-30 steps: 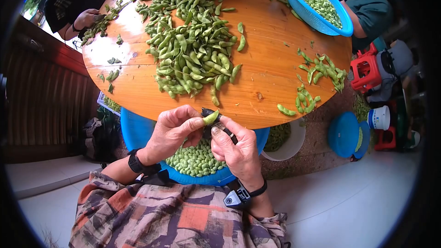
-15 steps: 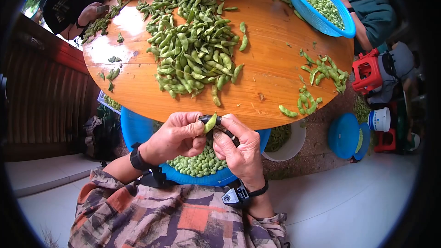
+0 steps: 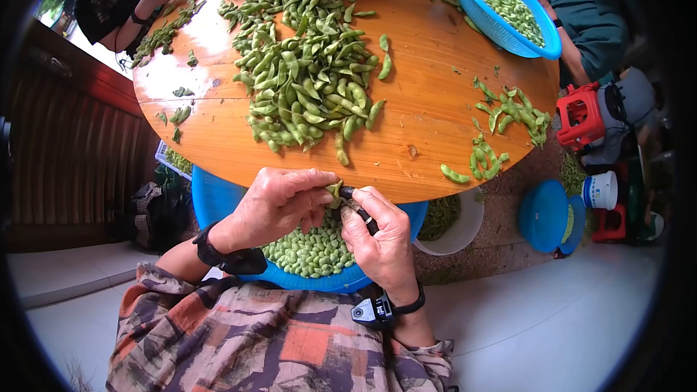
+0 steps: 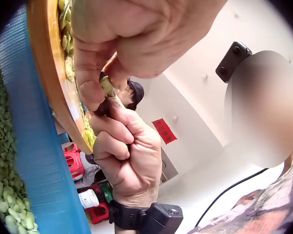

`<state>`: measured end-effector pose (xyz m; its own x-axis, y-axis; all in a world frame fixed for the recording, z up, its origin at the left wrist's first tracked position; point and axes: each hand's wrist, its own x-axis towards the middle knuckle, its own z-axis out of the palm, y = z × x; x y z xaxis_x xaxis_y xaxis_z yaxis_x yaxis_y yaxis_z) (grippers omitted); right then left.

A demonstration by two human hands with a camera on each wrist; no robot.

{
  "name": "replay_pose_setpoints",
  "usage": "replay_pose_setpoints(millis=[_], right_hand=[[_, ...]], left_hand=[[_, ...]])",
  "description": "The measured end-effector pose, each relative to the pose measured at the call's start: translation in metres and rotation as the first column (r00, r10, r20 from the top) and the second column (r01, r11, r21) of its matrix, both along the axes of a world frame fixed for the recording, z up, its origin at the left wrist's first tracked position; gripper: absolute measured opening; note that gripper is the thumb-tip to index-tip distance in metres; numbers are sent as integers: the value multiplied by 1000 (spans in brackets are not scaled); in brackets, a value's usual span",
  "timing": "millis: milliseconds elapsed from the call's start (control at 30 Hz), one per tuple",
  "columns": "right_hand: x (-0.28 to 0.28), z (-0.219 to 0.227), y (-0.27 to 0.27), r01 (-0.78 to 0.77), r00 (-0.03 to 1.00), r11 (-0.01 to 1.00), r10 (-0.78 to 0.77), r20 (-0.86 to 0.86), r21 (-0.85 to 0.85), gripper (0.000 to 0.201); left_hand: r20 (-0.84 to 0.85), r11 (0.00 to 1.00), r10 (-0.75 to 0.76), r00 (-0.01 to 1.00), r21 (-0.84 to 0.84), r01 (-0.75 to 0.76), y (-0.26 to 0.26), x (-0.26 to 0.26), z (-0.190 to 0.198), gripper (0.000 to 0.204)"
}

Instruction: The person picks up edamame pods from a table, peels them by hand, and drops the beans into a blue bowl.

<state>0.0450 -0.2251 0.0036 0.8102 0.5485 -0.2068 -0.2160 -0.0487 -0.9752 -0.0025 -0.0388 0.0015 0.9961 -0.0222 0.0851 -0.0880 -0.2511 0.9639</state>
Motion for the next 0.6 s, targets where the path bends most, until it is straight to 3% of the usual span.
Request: replay_pose_setpoints(millis=[67, 133, 167, 233, 300, 367, 400, 533, 600], right_hand=[[0, -1, -2, -3, 999, 1000, 4, -48, 12, 19], [-2, 0, -4, 55, 977, 991, -28, 213, -121, 20], [-2, 0, -5, 158, 935, 974, -95, 342, -162, 21], [0, 8, -5, 271, 939, 955, -234, 253, -121, 25], [2, 12, -1, 255, 937, 962, -221, 271, -96, 26], [3, 11, 4, 108, 980, 993, -98, 176, -53, 26], [4, 12, 5, 86, 991, 996, -84, 105, -9, 24], [5, 3, 7, 27, 989, 1000, -25, 143, -10, 21], [4, 0, 7, -33, 999, 999, 31, 40, 37, 18]], left_hand=[[-55, 999, -1, 998, -48, -2, -1, -1, -1, 18], [-25, 986, 106, 994, -129, -108, -6, -3, -2, 16], [-27, 986, 107, 994, -128, -110, -6, -2, -1, 16], [-108, 979, 118, 987, -151, -133, -6, 0, 4, 15], [-27, 987, 91, 995, -132, -94, -9, 1, 1, 15], [-198, 990, -32, 980, -141, 4, -9, -1, 4, 17], [-287, 940, -81, 955, -339, -22, -8, -2, -1, 19], [-340, 927, -100, 935, -372, -36, -5, -7, -6, 18], [-356, 929, -127, 926, -369, -15, -4, -11, -7, 15]])
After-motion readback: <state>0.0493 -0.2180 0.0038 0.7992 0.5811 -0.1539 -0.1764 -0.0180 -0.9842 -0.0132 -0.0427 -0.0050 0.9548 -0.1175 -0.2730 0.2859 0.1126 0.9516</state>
